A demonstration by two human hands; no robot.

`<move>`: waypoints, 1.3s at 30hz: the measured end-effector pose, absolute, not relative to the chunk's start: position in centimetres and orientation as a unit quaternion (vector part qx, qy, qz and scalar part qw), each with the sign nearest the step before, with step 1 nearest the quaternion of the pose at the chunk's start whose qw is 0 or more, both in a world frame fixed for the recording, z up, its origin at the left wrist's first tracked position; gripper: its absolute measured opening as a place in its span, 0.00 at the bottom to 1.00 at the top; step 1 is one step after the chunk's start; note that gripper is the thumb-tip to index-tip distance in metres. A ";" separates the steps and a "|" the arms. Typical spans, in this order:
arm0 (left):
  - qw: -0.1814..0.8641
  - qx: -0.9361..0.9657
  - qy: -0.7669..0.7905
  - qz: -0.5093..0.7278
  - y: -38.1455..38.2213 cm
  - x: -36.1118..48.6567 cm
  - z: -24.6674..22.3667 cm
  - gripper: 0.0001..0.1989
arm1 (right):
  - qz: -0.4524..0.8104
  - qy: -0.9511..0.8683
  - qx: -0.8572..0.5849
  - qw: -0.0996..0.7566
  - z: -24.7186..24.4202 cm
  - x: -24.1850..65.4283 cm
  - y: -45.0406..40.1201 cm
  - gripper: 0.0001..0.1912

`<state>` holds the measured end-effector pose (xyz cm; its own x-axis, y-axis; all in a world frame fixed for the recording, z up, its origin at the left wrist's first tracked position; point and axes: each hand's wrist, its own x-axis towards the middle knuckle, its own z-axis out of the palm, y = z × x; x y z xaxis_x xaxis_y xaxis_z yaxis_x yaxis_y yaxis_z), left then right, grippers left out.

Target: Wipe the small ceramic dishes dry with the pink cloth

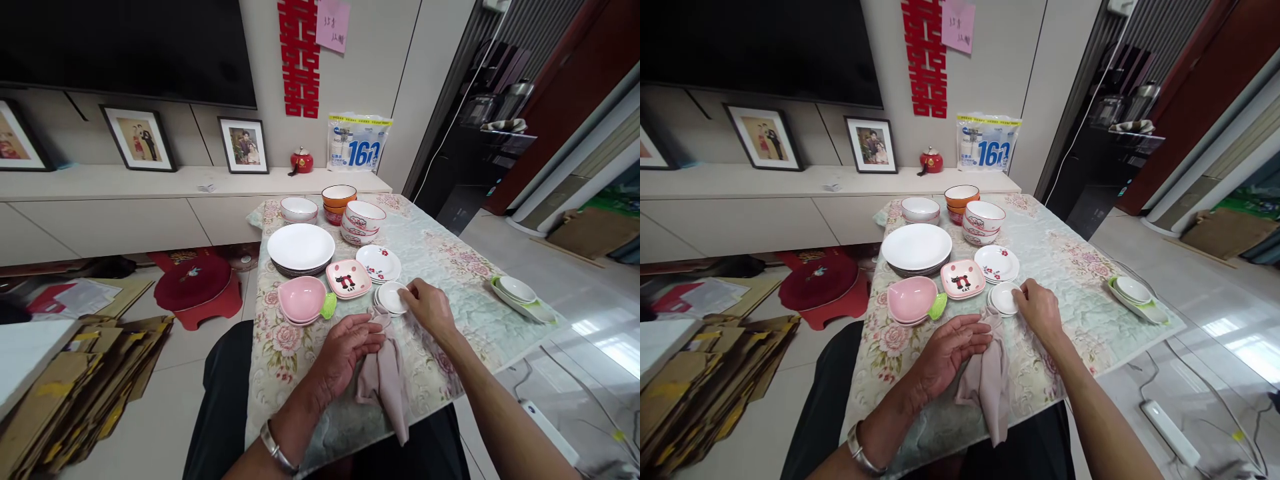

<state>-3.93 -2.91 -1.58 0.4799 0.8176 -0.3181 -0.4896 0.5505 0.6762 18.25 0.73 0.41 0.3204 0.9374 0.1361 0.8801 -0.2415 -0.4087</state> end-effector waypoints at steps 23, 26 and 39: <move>0.873 0.107 0.252 0.404 -2.0 -3.9 -2.9 0.27 | 0.193 -0.735 -0.592 0.269 -0.8 13.1 -8.3 0.31; 0.871 0.115 0.251 0.407 -2.0 -3.9 -3.1 0.27 | 0.183 -0.735 -0.604 0.248 -1.5 12.9 -9.2 0.29; 0.850 0.222 0.207 0.431 -3.0 -3.5 -2.5 0.21 | 0.039 -0.704 -0.603 0.372 0.3 10.9 -7.9 0.12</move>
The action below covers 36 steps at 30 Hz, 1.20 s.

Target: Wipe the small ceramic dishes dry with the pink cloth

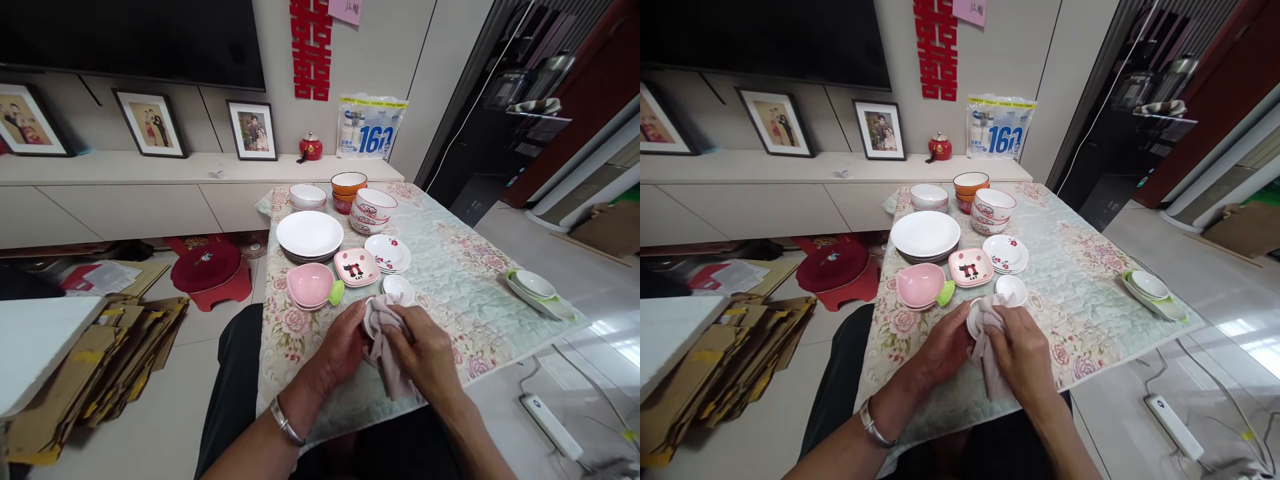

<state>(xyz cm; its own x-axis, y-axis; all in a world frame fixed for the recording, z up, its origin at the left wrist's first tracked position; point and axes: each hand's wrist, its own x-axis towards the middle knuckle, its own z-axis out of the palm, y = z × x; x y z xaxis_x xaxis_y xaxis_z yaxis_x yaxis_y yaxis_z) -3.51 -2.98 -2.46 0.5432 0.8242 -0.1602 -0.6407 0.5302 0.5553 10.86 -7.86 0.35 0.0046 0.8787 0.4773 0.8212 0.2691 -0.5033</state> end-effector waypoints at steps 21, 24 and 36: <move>0.797 0.300 0.258 0.456 -3.6 -3.9 -1.8 0.27 | 0.363 -0.589 -0.597 0.406 -0.5 10.2 -7.0 0.14; 0.805 0.293 0.257 0.446 -3.5 -4.0 -1.7 0.28 | 0.464 -0.503 -0.540 0.490 -1.2 10.2 -7.2 0.22; 0.808 0.226 0.263 0.477 -3.2 -3.7 -2.2 0.25 | 0.142 -0.749 -0.533 0.367 -1.3 10.5 -7.3 0.13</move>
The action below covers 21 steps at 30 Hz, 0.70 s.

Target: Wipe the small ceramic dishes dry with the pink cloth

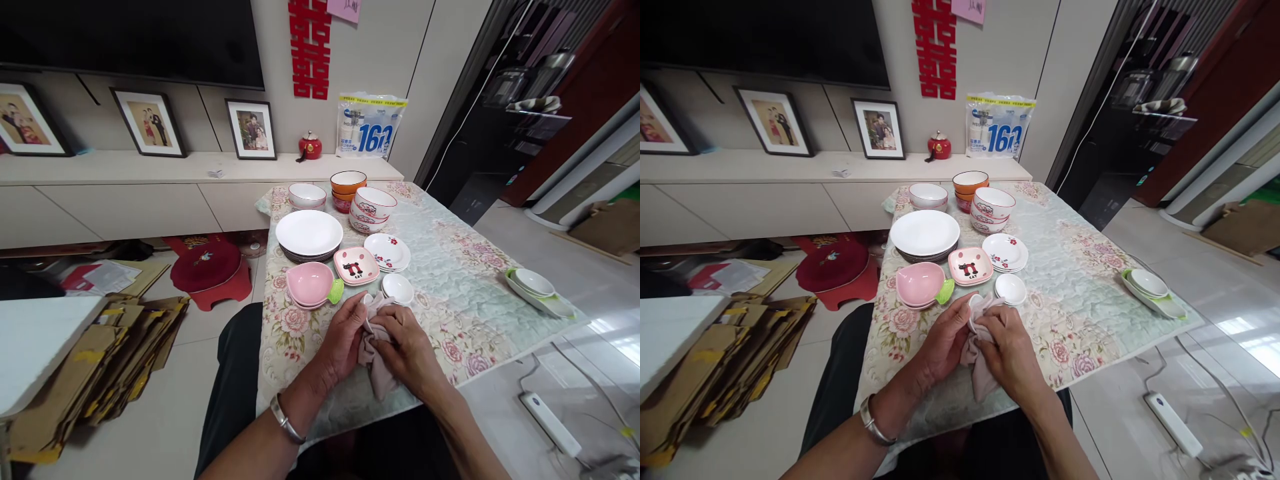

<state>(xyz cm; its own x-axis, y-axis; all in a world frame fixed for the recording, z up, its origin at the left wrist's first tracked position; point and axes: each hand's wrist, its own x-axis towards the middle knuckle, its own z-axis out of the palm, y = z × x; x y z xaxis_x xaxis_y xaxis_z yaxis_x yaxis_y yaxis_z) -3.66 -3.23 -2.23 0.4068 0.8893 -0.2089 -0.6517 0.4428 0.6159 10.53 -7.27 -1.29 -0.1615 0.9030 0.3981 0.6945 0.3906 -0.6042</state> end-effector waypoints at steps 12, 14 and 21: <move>0.783 0.278 0.296 0.472 -3.5 -3.9 -2.1 0.25 | 0.166 -0.694 -0.540 0.446 -1.5 8.3 -7.3 0.16; 0.775 0.289 0.295 0.477 -3.5 -3.8 -2.4 0.23 | 0.140 -0.726 -0.528 0.419 -1.7 8.6 -7.2 0.12; 0.795 0.289 0.286 0.451 -3.4 -3.8 -2.1 0.23 | 0.132 -0.735 -0.544 0.383 -1.1 9.3 -7.2 0.03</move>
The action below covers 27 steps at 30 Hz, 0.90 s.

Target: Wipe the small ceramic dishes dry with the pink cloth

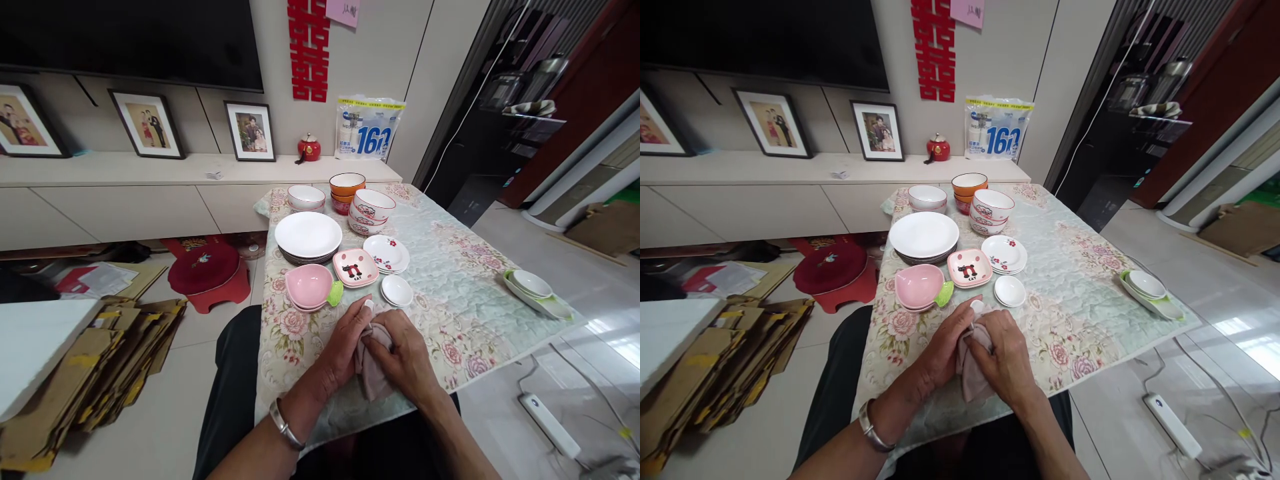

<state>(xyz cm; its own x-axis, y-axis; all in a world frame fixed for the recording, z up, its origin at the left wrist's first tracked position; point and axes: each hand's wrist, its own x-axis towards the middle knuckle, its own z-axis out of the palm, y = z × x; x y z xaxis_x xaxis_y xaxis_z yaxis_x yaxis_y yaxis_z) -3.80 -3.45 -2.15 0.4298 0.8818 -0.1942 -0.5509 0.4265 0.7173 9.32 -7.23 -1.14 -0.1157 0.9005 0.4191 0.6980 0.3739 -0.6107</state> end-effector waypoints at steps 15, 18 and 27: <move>0.782 0.310 0.269 0.469 -3.4 -3.5 -2.3 0.16 | 0.121 -0.784 -0.473 0.383 -1.7 11.2 -7.1 0.09; 0.788 0.338 0.259 0.445 -3.5 -3.7 -2.0 0.18 | 0.136 -0.772 -0.491 0.380 -1.1 11.1 -7.4 0.08; 0.758 0.358 0.300 0.455 -3.6 -3.9 -2.7 0.34 | 0.199 -0.714 -0.510 0.437 -1.9 10.2 -7.4 0.08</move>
